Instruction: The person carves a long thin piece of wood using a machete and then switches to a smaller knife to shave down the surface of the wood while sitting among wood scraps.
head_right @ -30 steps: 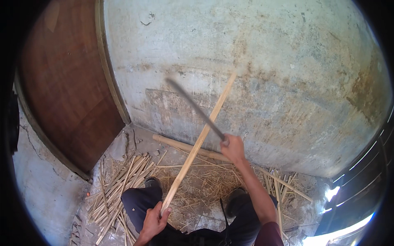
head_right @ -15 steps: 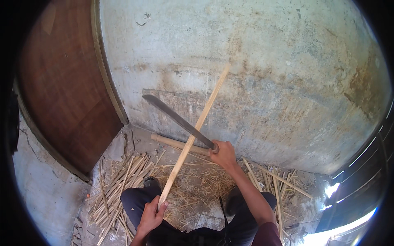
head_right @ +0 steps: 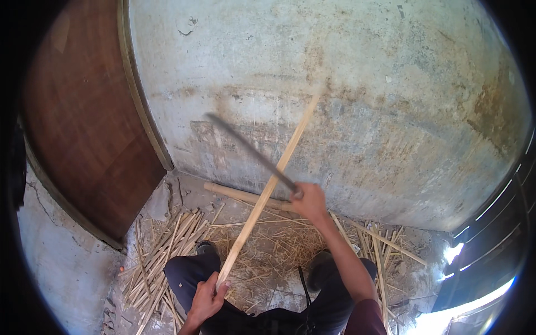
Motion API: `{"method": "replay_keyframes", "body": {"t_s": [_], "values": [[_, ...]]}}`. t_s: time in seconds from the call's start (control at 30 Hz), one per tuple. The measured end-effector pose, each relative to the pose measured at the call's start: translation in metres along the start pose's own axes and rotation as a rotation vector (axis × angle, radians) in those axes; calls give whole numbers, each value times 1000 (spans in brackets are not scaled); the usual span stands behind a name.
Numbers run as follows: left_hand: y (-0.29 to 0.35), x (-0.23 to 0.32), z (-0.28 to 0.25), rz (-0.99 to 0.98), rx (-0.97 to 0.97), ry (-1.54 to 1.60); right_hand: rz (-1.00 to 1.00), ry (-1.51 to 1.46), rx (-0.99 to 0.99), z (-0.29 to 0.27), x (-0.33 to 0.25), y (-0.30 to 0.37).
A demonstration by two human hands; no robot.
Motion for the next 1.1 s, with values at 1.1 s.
{"method": "replay_keyframes", "body": {"t_s": [1.1], "values": [[-79,54,8,215,98,-244,385,-1087,-306,23,-65,65]]}}
Point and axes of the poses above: each hand's wrist, its own y-axis away from the middle knuckle, its own z-axis out of the palm, x = y × z, the point moved 8 cm from there along -y, towards the middle knuckle, and after that the axes turned 7 degrees about z, right-handed, at the moved point
